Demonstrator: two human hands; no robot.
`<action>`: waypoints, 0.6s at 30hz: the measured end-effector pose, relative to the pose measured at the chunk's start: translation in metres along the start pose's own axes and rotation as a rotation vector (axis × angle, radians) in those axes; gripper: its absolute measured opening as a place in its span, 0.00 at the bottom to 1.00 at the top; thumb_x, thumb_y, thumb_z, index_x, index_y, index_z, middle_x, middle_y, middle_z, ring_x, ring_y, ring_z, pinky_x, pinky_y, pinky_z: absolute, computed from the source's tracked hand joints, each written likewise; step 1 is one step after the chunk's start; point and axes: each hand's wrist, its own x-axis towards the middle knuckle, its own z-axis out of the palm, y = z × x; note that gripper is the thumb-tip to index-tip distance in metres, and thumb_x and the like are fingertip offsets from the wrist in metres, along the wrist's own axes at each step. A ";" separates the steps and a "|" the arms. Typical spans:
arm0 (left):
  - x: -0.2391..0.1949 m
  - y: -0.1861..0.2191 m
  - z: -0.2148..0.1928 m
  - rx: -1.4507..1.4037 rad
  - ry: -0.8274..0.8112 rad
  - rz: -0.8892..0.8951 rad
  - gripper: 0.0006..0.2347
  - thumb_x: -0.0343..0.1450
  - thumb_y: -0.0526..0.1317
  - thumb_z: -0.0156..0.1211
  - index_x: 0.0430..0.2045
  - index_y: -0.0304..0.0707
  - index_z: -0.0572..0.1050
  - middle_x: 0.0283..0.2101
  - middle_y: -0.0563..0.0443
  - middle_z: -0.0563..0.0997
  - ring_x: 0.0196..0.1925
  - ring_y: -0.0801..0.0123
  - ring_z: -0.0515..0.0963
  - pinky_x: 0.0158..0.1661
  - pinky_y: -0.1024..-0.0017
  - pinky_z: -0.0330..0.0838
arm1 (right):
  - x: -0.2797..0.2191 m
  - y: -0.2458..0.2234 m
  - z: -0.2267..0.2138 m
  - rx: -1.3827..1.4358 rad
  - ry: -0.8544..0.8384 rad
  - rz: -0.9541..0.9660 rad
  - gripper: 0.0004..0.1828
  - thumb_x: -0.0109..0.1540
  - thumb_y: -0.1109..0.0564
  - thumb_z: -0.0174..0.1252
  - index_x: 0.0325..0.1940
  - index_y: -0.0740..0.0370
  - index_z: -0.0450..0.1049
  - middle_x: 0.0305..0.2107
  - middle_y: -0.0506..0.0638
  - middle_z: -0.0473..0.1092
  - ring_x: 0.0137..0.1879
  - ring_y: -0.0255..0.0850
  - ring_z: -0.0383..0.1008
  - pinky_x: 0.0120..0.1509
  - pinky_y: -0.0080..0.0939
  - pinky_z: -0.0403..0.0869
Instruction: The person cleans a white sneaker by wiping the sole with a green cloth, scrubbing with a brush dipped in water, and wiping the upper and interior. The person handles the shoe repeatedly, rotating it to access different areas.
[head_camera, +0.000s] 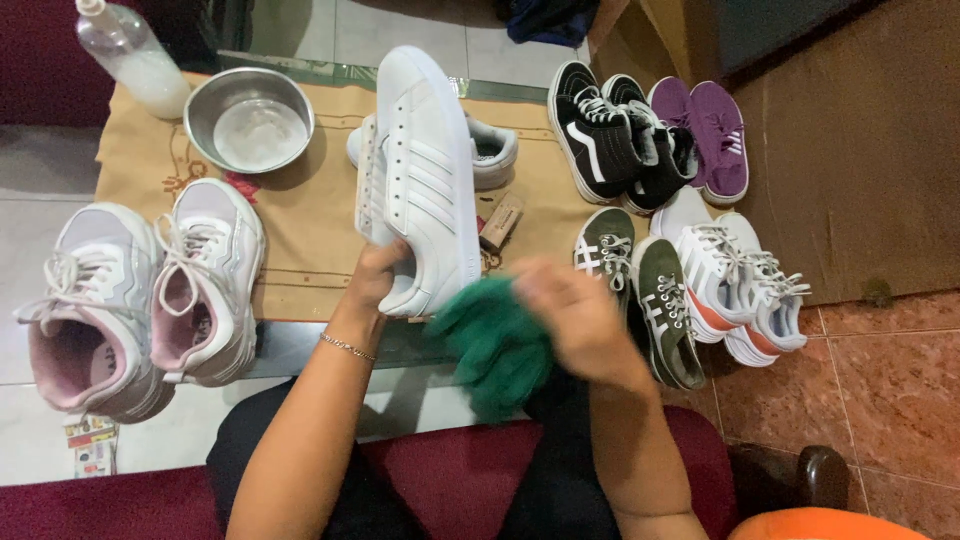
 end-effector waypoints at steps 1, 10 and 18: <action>0.001 -0.015 -0.008 -0.055 0.007 0.003 0.29 0.69 0.53 0.80 0.63 0.41 0.81 0.57 0.51 0.89 0.61 0.66 0.88 0.65 0.61 0.81 | -0.001 0.005 -0.011 0.088 0.227 -0.058 0.20 0.77 0.40 0.53 0.58 0.54 0.82 0.41 0.52 0.82 0.49 0.42 0.83 0.62 0.49 0.80; -0.020 -0.046 0.035 0.033 -0.086 -0.050 0.32 0.68 0.41 0.82 0.70 0.33 0.77 0.66 0.37 0.85 0.66 0.59 0.82 0.70 0.46 0.76 | 0.036 0.071 -0.002 -0.538 0.635 -0.205 0.22 0.78 0.51 0.54 0.73 0.64 0.74 0.61 0.65 0.72 0.71 0.61 0.70 0.83 0.62 0.57; -0.018 -0.033 0.033 0.127 -0.137 0.052 0.30 0.66 0.36 0.85 0.66 0.37 0.81 0.60 0.43 0.89 0.60 0.66 0.84 0.68 0.49 0.77 | 0.038 0.048 0.023 -0.982 0.648 -0.369 0.29 0.77 0.44 0.57 0.79 0.58 0.76 0.64 0.63 0.68 0.68 0.63 0.71 0.77 0.64 0.67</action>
